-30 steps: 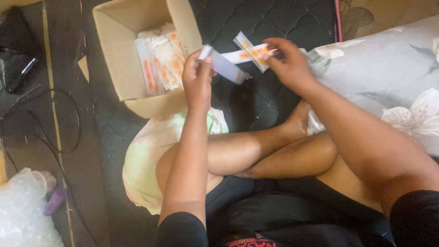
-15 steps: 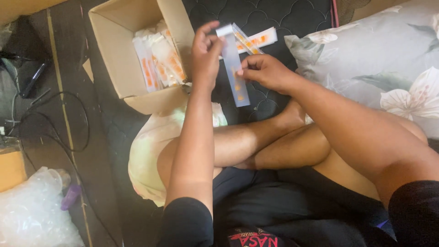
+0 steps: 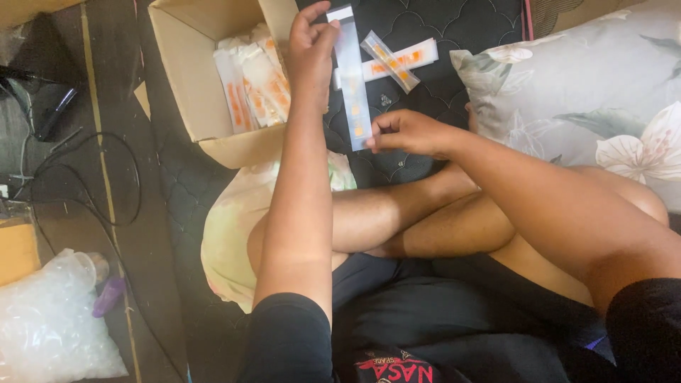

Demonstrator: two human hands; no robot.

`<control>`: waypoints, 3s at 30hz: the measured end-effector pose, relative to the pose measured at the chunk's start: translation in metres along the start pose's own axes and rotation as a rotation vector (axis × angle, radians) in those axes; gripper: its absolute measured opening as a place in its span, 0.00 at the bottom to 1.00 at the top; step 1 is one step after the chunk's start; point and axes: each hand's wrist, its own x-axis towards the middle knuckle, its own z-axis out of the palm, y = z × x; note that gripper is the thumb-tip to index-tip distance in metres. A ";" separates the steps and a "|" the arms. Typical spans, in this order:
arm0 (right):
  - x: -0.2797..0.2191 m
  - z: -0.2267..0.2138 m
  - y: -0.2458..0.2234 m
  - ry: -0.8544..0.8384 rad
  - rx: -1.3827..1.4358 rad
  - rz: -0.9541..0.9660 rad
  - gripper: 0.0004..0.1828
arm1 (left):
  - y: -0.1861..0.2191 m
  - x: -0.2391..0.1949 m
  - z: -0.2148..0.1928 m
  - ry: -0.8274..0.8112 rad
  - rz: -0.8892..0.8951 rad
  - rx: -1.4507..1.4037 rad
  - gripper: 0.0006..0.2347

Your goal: Inspecting and sorting printed label strips from a cardboard box while sitting on a mattress.

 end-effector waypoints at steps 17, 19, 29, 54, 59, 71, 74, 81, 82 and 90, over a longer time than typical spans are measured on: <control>0.015 0.021 0.031 0.557 0.326 -0.126 0.15 | -0.056 -0.135 -0.007 -0.115 -0.185 -0.302 0.11; 0.010 0.027 0.022 0.567 0.295 -0.140 0.15 | -0.063 -0.143 -0.005 -0.131 -0.172 -0.335 0.11; 0.002 0.033 0.024 0.689 0.067 -0.224 0.12 | -0.074 -0.148 0.016 -0.052 -0.161 -0.512 0.10; -0.002 -0.023 0.015 0.828 0.559 -0.163 0.11 | -0.085 -0.119 -0.016 0.224 -0.187 -0.798 0.03; -0.001 -0.024 0.020 0.825 0.526 -0.168 0.10 | -0.083 -0.119 -0.016 0.251 -0.202 -0.794 0.03; -0.002 -0.024 0.021 0.829 0.447 -0.168 0.06 | -0.082 -0.119 -0.018 0.267 -0.210 -0.826 0.04; -0.001 -0.027 0.025 0.820 0.421 -0.170 0.05 | -0.080 -0.120 -0.019 0.267 -0.211 -0.832 0.05; 0.003 -0.032 0.033 0.871 0.053 -0.161 0.11 | -0.073 -0.118 -0.021 0.294 -0.191 -0.809 0.06; 0.002 -0.034 0.035 0.872 0.054 -0.162 0.11 | -0.076 -0.117 -0.022 0.293 -0.190 -0.809 0.06; 0.005 -0.006 0.021 0.520 -0.318 -0.441 0.07 | -0.074 -0.119 -0.001 -0.112 -0.028 -0.346 0.03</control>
